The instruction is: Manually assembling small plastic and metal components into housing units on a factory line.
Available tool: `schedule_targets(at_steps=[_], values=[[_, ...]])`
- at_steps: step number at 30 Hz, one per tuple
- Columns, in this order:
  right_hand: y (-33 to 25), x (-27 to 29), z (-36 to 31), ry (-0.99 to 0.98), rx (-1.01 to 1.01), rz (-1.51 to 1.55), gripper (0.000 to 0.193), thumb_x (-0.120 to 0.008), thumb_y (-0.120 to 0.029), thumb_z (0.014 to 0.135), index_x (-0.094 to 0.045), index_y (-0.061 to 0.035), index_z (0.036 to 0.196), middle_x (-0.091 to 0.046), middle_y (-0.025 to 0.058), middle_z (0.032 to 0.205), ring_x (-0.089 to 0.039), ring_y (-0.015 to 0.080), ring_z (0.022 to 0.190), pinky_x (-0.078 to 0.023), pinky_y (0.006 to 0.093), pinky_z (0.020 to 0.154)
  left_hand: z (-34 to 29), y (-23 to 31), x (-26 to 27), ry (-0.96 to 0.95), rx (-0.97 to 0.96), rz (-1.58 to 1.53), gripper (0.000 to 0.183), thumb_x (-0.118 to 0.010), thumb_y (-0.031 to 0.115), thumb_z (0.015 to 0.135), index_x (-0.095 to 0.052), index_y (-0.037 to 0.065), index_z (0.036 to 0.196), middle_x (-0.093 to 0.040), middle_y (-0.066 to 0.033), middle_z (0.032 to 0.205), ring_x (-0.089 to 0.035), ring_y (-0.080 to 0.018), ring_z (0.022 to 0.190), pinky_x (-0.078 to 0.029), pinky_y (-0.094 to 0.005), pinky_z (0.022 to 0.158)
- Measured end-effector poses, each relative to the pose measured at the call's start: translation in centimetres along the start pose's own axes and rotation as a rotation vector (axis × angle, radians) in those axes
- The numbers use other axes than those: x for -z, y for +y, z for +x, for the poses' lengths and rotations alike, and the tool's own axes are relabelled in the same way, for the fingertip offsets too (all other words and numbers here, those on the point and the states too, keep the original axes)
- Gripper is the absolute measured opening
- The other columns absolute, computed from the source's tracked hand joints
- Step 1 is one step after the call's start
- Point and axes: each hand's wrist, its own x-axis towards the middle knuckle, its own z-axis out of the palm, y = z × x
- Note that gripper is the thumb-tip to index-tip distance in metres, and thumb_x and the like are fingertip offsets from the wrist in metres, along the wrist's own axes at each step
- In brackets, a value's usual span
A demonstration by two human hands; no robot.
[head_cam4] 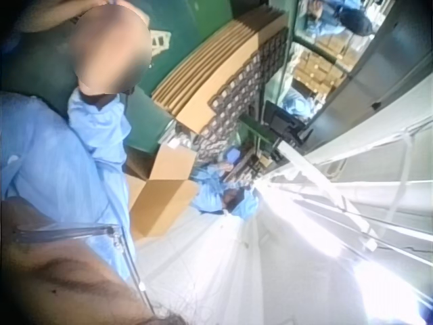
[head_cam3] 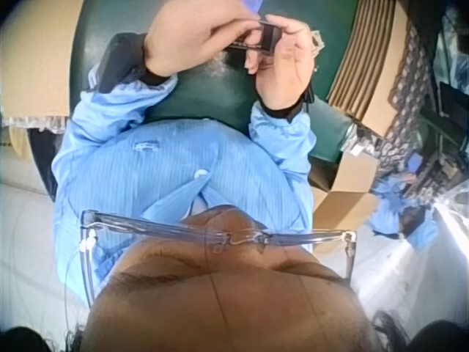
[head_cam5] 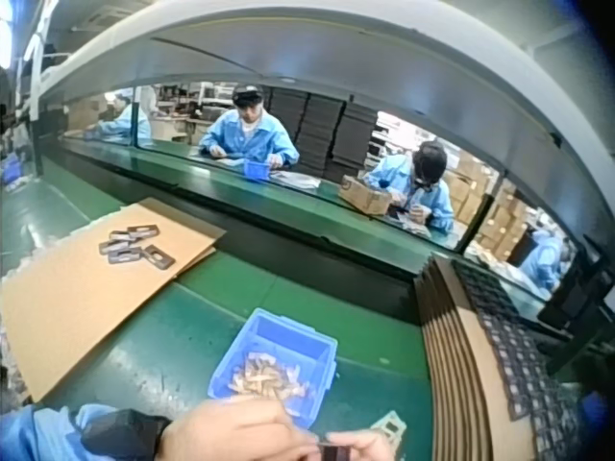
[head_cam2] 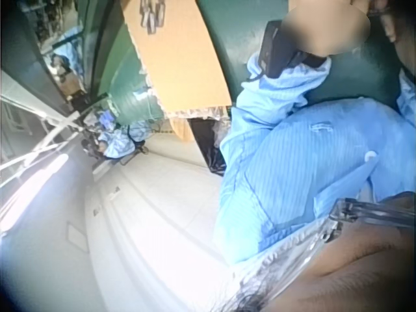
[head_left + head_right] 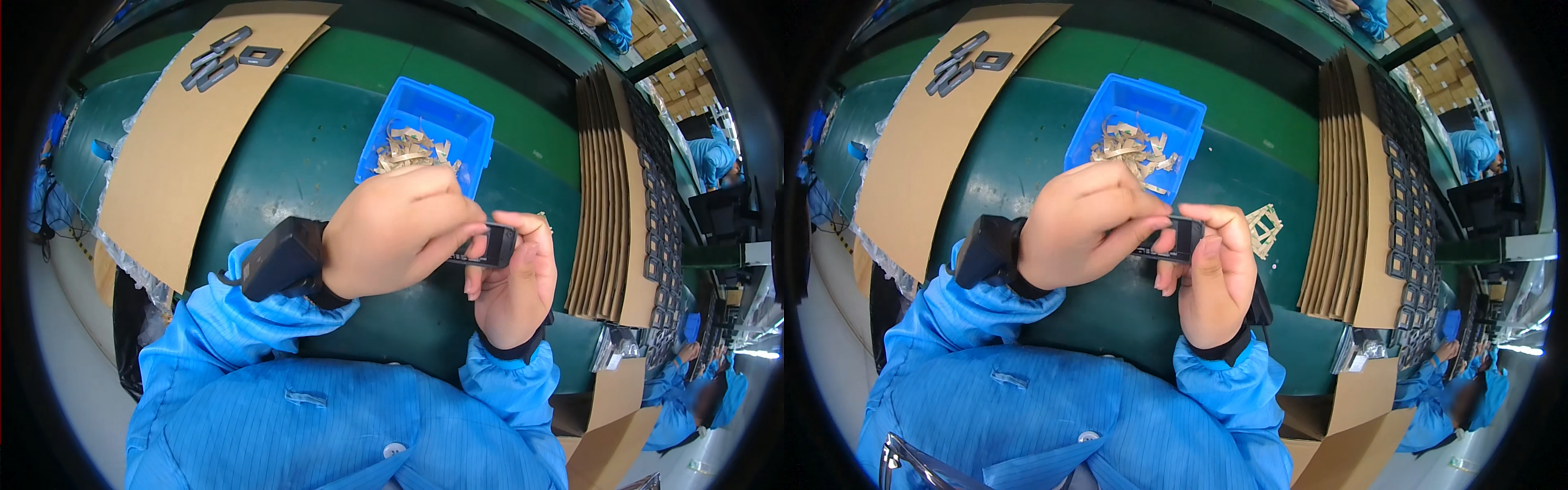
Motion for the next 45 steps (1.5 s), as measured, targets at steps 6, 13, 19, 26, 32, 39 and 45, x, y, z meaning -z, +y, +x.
schedule_targets(at_steps=[6, 13, 19, 26, 32, 39, 45], values=[[0.4, -0.7, 0.5, -0.049, 0.006, -0.033, 0.046, -0.066, 0.006, 0.096, -0.048, 0.0028, 0.138, -0.061, 0.0070, 0.119, -0.060, 0.0141, 0.114, -0.048, 0.0311, 0.105, -0.3, 0.7, -1.0, 0.045, 0.169, 0.161, 0.010, -0.076, 0.002, 0.083, -0.067, 0.003, 0.088, -0.065, -0.0096, 0.082, -0.066, -0.0269, 0.070, -0.053, -0.0349, 0.061], [1.1, -0.7, 0.7, 0.029, -0.060, -0.019, 0.037, -0.057, 0.000, 0.104, -0.046, 0.0037, 0.140, -0.065, 0.0099, 0.119, -0.064, 0.0128, 0.107, -0.051, 0.0281, 0.099, -0.1, 0.0, -0.9, 0.105, 0.207, 0.143, 0.013, -0.077, 0.007, 0.082, -0.068, 0.003, 0.091, -0.066, -0.0093, 0.082, -0.066, -0.0217, 0.068, -0.052, -0.0313, 0.059], [1.4, -0.2, 0.9, 0.098, 0.018, -0.402, 0.039, -0.059, 0.000, 0.102, -0.048, 0.0017, 0.139, -0.072, 0.0099, 0.106, -0.067, 0.0096, 0.089, -0.055, 0.0250, 0.076, 0.1, 0.6, -0.9, 0.138, 0.236, -0.028, 0.037, -0.079, 0.009, 0.082, -0.070, 0.003, 0.117, -0.068, -0.0061, 0.085, -0.063, -0.0160, 0.071, -0.050, -0.0284, 0.060], [1.0, 0.1, 1.0, 0.050, 0.072, -0.306, 0.028, -0.068, 0.003, 0.096, -0.060, 0.0003, 0.123, -0.070, 0.0078, 0.101, -0.065, 0.0061, 0.077, -0.047, 0.0186, 0.056, -0.5, -0.3, -0.7, 0.014, 0.422, -0.301, 0.026, -0.078, 0.007, 0.089, -0.077, 0.004, 0.114, -0.072, -0.0064, 0.095, -0.065, -0.0110, 0.080, -0.051, -0.0241, 0.067], [0.7, 0.9, 1.4, 0.144, -0.023, -0.100, 0.020, -0.064, 0.001, 0.100, -0.063, 0.0018, 0.120, -0.071, 0.0107, 0.107, -0.069, 0.0113, 0.091, -0.054, 0.0218, 0.063, 0.0, 0.1, -0.5, 0.094, 0.420, -0.326, 0.020, -0.079, -0.001, 0.084, -0.077, 0.001, 0.104, -0.073, -0.0097, 0.097, -0.068, -0.0154, 0.084, -0.054, -0.0274, 0.071], [1.0, -0.6, 1.0, 0.137, -0.006, -0.122, 0.035, -0.063, 0.013, 0.094, -0.058, 0.0050, 0.128, -0.068, 0.0114, 0.114, -0.068, 0.0139, 0.101, -0.057, 0.0244, 0.083, 0.8, -0.7, 0.4, 0.104, -0.084, 0.392, 0.019, -0.080, -0.001, 0.075, -0.070, 0.003, 0.090, -0.072, -0.0099, 0.102, -0.068, -0.0281, 0.092, -0.055, -0.0377, 0.081], [1.8, 0.1, 0.8, -0.008, 0.170, -0.241, 0.045, -0.063, 0.017, 0.091, -0.055, 0.0085, 0.134, -0.063, 0.0155, 0.126, -0.068, 0.0182, 0.111, -0.057, 0.0276, 0.092, 0.1, -0.1, -0.2, 0.079, -0.082, 0.258, 0.022, -0.082, 0.005, 0.072, -0.072, 0.004, 0.092, -0.073, -0.0083, 0.112, -0.067, -0.0283, 0.101, -0.053, -0.0451, 0.091]])
